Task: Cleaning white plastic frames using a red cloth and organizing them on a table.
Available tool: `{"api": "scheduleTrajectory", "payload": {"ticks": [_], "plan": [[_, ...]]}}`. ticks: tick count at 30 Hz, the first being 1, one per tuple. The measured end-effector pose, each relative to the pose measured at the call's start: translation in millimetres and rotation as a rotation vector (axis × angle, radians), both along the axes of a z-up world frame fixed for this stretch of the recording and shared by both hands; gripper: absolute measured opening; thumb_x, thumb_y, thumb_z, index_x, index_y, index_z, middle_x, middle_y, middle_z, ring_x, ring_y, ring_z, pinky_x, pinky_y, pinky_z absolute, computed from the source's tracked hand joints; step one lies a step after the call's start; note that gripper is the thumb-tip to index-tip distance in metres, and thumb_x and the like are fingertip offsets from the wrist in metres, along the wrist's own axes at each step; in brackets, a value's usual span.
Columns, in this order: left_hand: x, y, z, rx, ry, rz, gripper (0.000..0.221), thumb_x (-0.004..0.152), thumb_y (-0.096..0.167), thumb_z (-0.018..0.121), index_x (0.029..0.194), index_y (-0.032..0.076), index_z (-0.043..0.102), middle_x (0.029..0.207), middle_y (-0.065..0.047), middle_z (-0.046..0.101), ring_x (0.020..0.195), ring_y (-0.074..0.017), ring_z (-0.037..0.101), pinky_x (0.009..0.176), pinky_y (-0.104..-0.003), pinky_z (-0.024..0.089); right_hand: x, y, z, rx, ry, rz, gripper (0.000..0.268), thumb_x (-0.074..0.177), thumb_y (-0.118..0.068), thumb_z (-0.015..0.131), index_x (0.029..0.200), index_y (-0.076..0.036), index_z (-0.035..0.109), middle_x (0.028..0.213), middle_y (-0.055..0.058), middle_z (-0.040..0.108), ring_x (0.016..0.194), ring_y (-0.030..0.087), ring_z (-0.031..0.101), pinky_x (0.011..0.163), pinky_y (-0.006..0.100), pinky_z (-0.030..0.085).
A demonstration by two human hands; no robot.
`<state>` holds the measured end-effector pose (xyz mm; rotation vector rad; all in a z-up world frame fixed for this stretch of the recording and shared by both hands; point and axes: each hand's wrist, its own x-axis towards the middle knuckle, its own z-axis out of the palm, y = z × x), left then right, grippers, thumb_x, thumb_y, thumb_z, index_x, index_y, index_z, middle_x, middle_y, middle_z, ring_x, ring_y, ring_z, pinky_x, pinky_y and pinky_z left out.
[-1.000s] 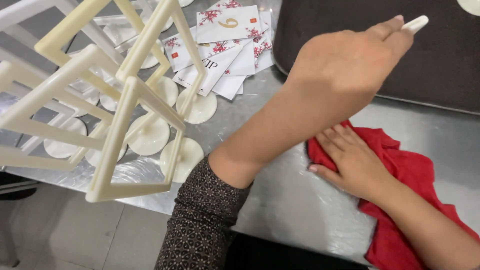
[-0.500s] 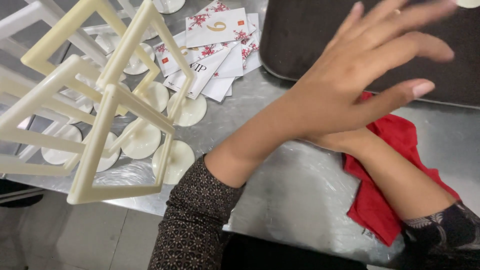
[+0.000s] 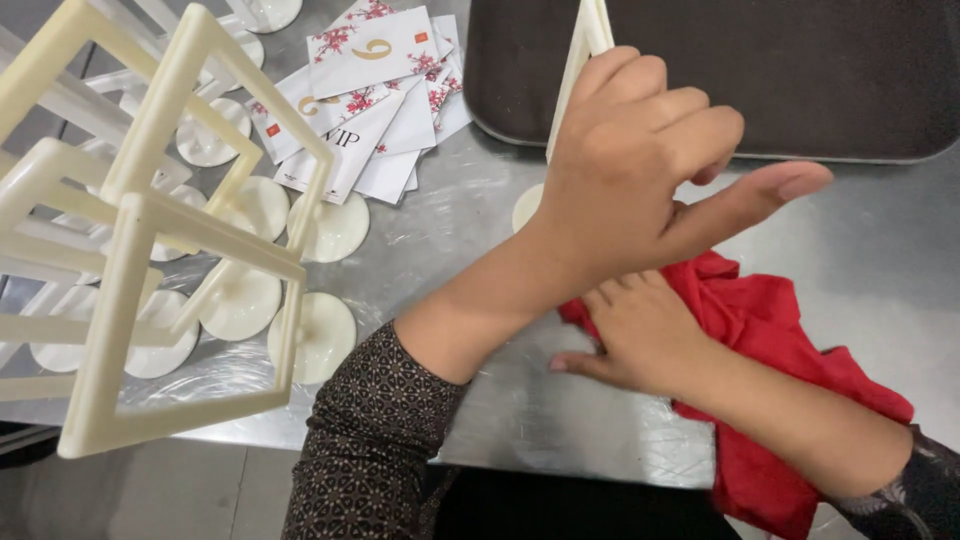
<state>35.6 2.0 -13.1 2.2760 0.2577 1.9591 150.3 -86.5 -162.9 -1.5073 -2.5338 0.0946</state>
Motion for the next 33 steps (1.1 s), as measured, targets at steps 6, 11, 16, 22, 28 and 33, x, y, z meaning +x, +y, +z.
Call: {"api": "scheduleTrajectory", "payload": {"ticks": [6,11,16,22,28,33], "plan": [[8.1,-12.4,-3.7,-0.078,0.001,0.15,0.05,0.096,0.05,0.042,0.066,0.011,0.036,0.06,-0.001,0.035,0.066,-0.0252,0.033,0.078,-0.04,0.03,-51.0,16.9,-10.6,-0.03,0.188,0.19,0.107,0.081,-0.071,0.072,0.155,-0.001,0.04,0.158,0.027,0.042,0.147,0.044,0.037,0.121,0.053,0.026],[4.3,-8.8,-2.4,0.044,0.064,0.295,0.056,0.092,0.059,0.044,0.065,0.01,0.042,0.062,-0.005,0.034,0.064,-0.0285,0.035,0.071,-0.043,0.03,-89.8,70.0,-32.3,0.224,-0.151,0.109,0.073,0.105,-0.051,0.03,0.162,-0.005,0.026,0.17,0.014,0.025,0.157,0.033,0.023,0.128,0.052,0.017],[-4.4,3.5,-5.5,0.117,0.16,0.31,0.066,0.088,0.071,0.04,0.075,0.008,0.049,0.068,-0.005,0.038,0.064,-0.0268,0.037,0.071,-0.042,0.03,-88.4,63.8,-38.3,0.283,-0.066,0.081,0.07,0.103,-0.053,0.038,0.154,-0.006,0.037,0.162,0.015,0.034,0.15,0.035,0.032,0.123,0.055,0.024],[-27.3,35.7,-20.8,0.182,0.466,0.165,0.075,0.101,0.067,0.025,0.125,0.003,0.055,0.094,-0.009,0.052,0.078,-0.0292,0.053,0.078,-0.043,0.041,-42.5,19.7,-14.2,0.028,0.101,0.183,0.078,0.093,-0.065,0.057,0.14,-0.003,0.051,0.142,0.02,0.056,0.137,0.041,0.045,0.11,0.055,0.036],[-12.3,38.8,-15.7,0.392,0.213,0.412,0.055,0.101,0.063,0.038,0.078,0.015,0.053,0.069,-0.001,0.042,0.059,-0.0217,0.044,0.061,-0.035,0.033,9.0,7.3,8.0,-0.027,-0.07,0.037,0.1,0.09,-0.072,0.055,0.16,-0.005,0.031,0.157,0.02,0.043,0.144,0.039,0.037,0.12,0.053,0.024],[-7.7,37.2,-16.3,0.429,0.156,0.494,0.063,0.097,0.074,0.036,0.071,0.018,0.05,0.061,0.002,0.039,0.053,-0.0165,0.04,0.057,-0.032,0.029,5.9,40.9,9.3,-0.002,0.02,0.013,0.091,0.085,-0.076,0.058,0.143,-0.006,0.055,0.141,0.021,0.059,0.133,0.044,0.049,0.113,0.055,0.034]]}}
